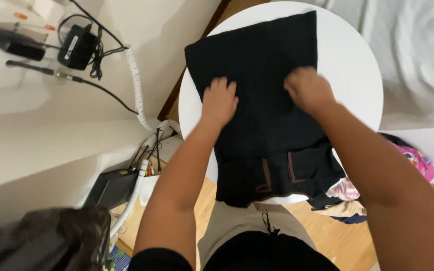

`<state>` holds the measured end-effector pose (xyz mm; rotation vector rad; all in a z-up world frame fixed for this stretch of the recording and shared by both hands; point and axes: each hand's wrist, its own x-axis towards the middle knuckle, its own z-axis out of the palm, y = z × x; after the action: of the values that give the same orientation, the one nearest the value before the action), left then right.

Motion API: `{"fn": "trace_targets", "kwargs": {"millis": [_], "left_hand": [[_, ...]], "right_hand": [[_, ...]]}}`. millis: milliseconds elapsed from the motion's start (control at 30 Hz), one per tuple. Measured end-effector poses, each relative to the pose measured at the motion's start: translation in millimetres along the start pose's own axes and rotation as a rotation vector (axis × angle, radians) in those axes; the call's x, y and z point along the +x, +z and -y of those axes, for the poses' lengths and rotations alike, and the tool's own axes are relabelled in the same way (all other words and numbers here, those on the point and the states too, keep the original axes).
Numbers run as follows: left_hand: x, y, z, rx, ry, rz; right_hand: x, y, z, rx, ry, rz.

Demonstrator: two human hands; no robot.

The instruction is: The person folds a grey long-sleeved shirt on a white round table, then places it on a bed. They then fold a black top with embroidery and lace details on the same table and place it on the bed.

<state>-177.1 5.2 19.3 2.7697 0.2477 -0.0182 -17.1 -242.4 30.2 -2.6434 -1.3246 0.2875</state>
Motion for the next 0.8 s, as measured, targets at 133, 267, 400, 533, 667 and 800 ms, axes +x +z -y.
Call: {"fn": "trace_targets", "kwargs": {"millis": [133,267,400,533,667,800], "left_hand": [[75,7,33,0.024,0.041,-0.011],[122,23,53,0.076,0.078,-0.114],[146,20,62,0.092,-0.012,-0.106],[153,-5,63,0.042,-0.125,0.078],[149,-8,72,0.015,-0.072,0.013],[145,-25,64,0.059,0.012,-0.215]], "right_hand": [[88,-5,-3,0.02,-0.068,-0.068],[142,12,-3,0.018,-0.057,-0.03],[173,49,-25,-0.237,-0.063,-0.165],[183,36,-20,-0.196,0.118,0.028],[177,15,-24,-0.251,0.115,0.074],[158,9,-59,-0.342,-0.009,-0.125]]}}
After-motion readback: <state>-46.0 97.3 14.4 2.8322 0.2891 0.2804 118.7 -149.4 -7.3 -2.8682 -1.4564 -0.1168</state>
